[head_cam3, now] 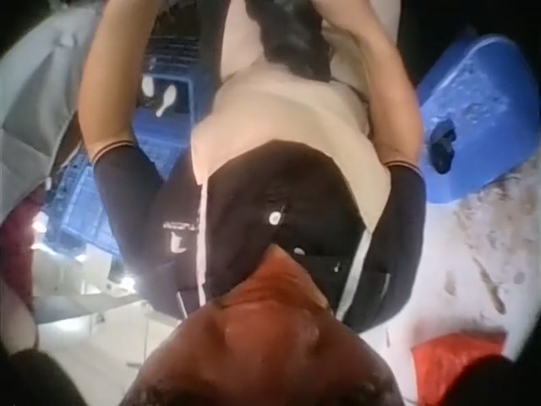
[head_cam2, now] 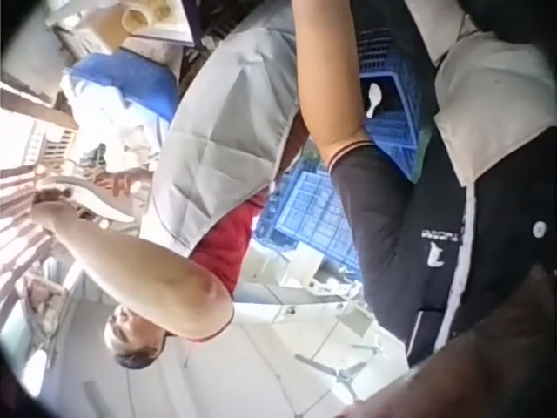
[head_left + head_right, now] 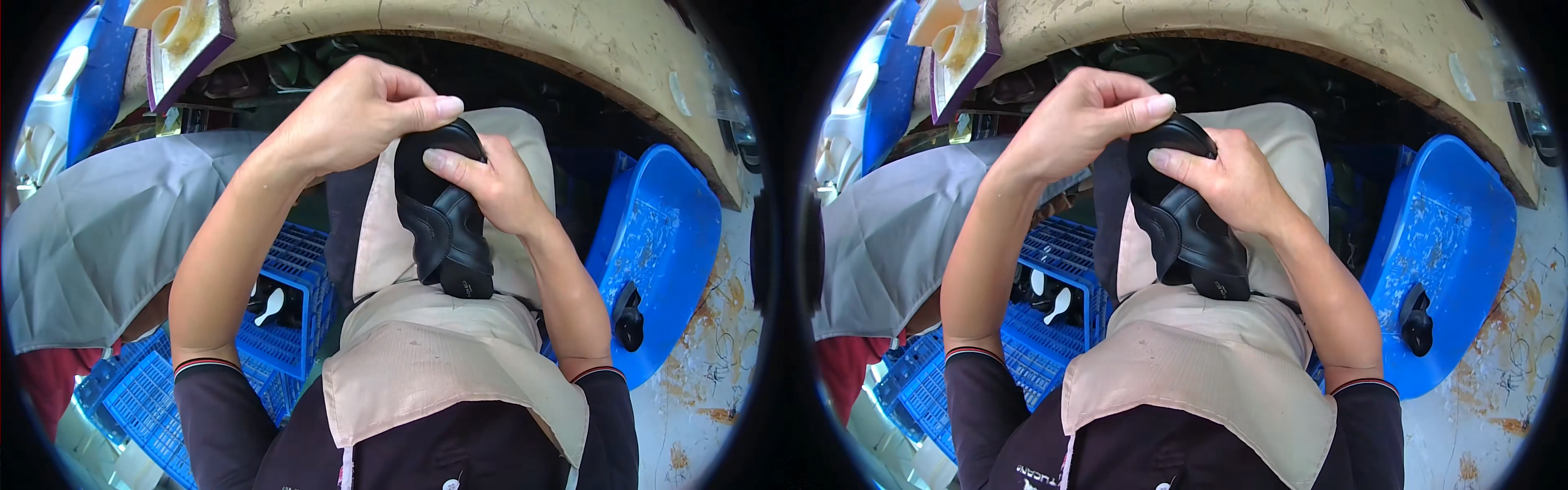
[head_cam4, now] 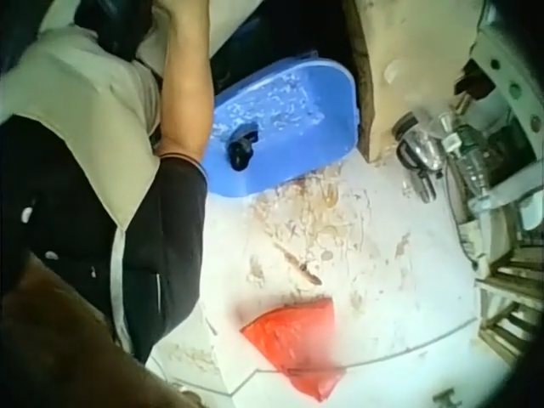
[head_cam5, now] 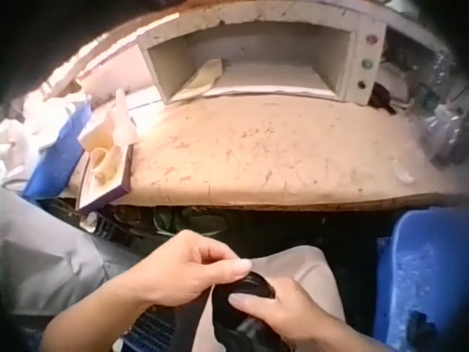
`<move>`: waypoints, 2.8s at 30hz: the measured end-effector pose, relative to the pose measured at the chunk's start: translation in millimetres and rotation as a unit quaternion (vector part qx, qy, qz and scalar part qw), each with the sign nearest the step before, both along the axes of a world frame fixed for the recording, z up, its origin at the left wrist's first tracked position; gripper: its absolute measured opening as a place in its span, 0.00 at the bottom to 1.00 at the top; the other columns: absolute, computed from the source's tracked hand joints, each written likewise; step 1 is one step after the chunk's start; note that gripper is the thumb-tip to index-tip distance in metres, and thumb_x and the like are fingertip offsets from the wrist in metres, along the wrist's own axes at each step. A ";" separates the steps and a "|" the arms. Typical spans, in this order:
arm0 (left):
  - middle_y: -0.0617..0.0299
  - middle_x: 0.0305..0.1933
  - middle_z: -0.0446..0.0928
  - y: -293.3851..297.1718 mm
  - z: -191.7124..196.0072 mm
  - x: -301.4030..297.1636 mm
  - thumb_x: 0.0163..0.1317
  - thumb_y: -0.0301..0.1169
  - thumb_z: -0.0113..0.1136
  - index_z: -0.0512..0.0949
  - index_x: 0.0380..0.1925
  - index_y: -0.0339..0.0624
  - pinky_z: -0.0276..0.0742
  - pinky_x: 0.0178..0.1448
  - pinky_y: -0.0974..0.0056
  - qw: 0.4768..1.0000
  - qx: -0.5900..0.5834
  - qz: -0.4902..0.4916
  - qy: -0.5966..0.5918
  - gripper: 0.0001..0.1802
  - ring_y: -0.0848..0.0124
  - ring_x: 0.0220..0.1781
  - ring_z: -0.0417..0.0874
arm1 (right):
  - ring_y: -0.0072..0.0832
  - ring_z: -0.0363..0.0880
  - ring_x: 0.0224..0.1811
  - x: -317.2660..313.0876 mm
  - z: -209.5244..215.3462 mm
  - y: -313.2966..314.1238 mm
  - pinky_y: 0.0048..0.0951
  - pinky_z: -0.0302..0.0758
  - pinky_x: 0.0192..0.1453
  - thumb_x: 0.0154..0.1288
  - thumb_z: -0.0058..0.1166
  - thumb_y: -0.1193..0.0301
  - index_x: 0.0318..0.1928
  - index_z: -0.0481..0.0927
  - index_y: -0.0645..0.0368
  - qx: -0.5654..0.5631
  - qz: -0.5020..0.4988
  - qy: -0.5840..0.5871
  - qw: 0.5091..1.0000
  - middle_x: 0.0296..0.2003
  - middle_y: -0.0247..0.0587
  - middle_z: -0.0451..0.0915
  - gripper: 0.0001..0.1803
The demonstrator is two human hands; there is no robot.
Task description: Assembling and cleaning shoes by applying liquid from a bottle and rubbing with a cloth.
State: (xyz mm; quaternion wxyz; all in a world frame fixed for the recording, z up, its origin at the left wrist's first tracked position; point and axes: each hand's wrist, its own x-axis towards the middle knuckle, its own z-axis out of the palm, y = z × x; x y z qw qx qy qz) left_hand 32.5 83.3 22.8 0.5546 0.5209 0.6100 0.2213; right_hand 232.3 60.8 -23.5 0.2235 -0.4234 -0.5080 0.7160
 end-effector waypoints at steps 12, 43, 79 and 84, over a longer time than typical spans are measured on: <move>0.66 0.26 0.78 22.4 -6.5 1.9 0.71 0.35 0.63 0.85 0.31 0.35 0.71 0.35 0.75 0.990 -0.056 0.057 -0.112 0.14 0.80 0.27 0.72 | 0.19 0.76 0.24 20.3 10.7 19.0 0.18 0.70 0.30 0.69 0.62 0.65 0.36 0.87 0.64 0.000 0.013 0.005 1.000 0.25 0.36 0.84 0.13; 0.54 0.54 0.85 -76.7 -149.1 33.4 0.82 0.59 0.26 0.76 0.61 0.36 0.81 0.53 0.64 0.884 0.120 0.399 -0.212 0.40 0.66 0.49 0.88 | 0.46 0.79 0.60 -5.8 -119.9 -82.7 0.39 0.74 0.66 0.85 0.27 0.55 0.79 0.52 0.62 -0.003 -0.021 -0.014 1.000 0.63 0.54 0.78 0.33; 0.55 0.41 0.84 -67.9 -112.4 40.3 0.83 0.52 0.35 0.78 0.52 0.34 0.79 0.42 0.69 0.906 0.090 0.334 -0.244 0.32 0.71 0.36 0.84 | 0.31 0.77 0.33 -24.4 -36.6 56.8 0.32 0.76 0.46 0.82 0.33 0.44 0.35 0.86 0.66 0.126 0.163 -0.198 0.958 0.36 0.44 0.86 0.39; 0.58 0.39 0.83 -79.0 -136.2 24.3 0.83 0.50 0.35 0.79 0.49 0.35 0.76 0.40 0.70 0.913 0.105 0.371 -0.135 0.30 0.74 0.35 0.81 | 0.47 0.86 0.42 -11.6 -78.5 -20.7 0.39 0.80 0.50 0.77 0.41 0.57 0.64 0.77 0.64 0.243 0.022 -0.226 0.943 0.38 0.54 0.87 0.28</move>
